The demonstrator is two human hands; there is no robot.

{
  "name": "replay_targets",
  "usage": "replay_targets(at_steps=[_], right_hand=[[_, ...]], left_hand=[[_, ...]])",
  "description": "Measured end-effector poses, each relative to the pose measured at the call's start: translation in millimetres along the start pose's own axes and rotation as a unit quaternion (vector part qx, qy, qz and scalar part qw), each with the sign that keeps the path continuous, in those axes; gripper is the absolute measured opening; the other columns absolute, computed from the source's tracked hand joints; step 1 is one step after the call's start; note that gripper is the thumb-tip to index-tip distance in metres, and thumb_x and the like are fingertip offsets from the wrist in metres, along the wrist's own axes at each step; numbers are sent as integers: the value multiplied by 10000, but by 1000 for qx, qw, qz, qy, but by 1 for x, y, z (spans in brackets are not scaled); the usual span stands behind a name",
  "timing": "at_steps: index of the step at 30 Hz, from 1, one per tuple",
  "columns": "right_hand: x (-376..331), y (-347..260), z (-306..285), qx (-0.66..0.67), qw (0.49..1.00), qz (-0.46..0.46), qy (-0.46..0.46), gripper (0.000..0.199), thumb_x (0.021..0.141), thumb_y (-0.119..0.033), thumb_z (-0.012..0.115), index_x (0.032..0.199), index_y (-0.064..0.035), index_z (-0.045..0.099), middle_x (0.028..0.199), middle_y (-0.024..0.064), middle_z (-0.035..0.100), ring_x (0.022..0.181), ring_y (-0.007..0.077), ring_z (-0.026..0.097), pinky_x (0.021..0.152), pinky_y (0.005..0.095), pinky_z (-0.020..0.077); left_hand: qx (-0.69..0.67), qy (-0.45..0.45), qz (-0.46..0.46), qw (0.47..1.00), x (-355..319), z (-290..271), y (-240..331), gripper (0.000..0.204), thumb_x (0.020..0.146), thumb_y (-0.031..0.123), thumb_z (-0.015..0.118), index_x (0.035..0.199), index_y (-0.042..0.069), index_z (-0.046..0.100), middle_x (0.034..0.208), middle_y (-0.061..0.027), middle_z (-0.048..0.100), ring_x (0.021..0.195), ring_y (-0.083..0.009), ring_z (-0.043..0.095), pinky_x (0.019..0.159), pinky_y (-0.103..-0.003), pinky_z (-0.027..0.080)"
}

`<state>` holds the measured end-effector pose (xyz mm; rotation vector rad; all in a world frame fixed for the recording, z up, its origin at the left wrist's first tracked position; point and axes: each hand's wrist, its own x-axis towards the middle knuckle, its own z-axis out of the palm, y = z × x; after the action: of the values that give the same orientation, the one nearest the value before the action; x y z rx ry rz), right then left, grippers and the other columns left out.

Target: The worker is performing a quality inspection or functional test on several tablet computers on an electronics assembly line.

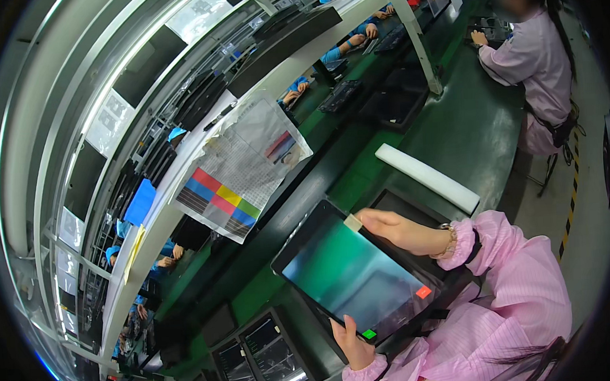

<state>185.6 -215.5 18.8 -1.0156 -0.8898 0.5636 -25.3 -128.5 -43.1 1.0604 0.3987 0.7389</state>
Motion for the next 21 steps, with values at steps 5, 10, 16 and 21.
replay_targets(at_steps=[5,10,16,21], right_hand=[[23,-4,13,-38,997,-48,39,337,974,-248,444,1252,-58,459,779,-58,469,684,6,405,608,187,344],[20,-13,21,9,996,-49,77,285,867,-42,513,1149,-20,550,671,-72,486,572,0,374,506,184,295],[30,11,19,276,935,181,-126,344,970,-309,451,1089,-19,595,991,29,637,890,104,590,809,261,472],[46,6,51,206,978,18,-38,400,966,-356,448,1145,-9,539,1055,11,590,981,77,523,881,246,415]], left_hand=[[-24,8,0,1000,-12,-13,1,466,903,105,532,1315,-35,365,1204,-116,517,1073,-208,511,941,-327,385],[-11,24,19,999,-16,-24,2,482,894,119,551,1311,-38,366,1206,-113,509,1077,-205,501,942,-323,377],[133,49,172,975,-2,-35,22,502,899,85,537,1333,-56,330,1227,-120,492,1085,-192,483,946,-309,361],[180,56,207,960,44,-32,39,544,921,160,523,1372,-39,293,1235,-118,477,1067,-183,477,931,-290,364]])
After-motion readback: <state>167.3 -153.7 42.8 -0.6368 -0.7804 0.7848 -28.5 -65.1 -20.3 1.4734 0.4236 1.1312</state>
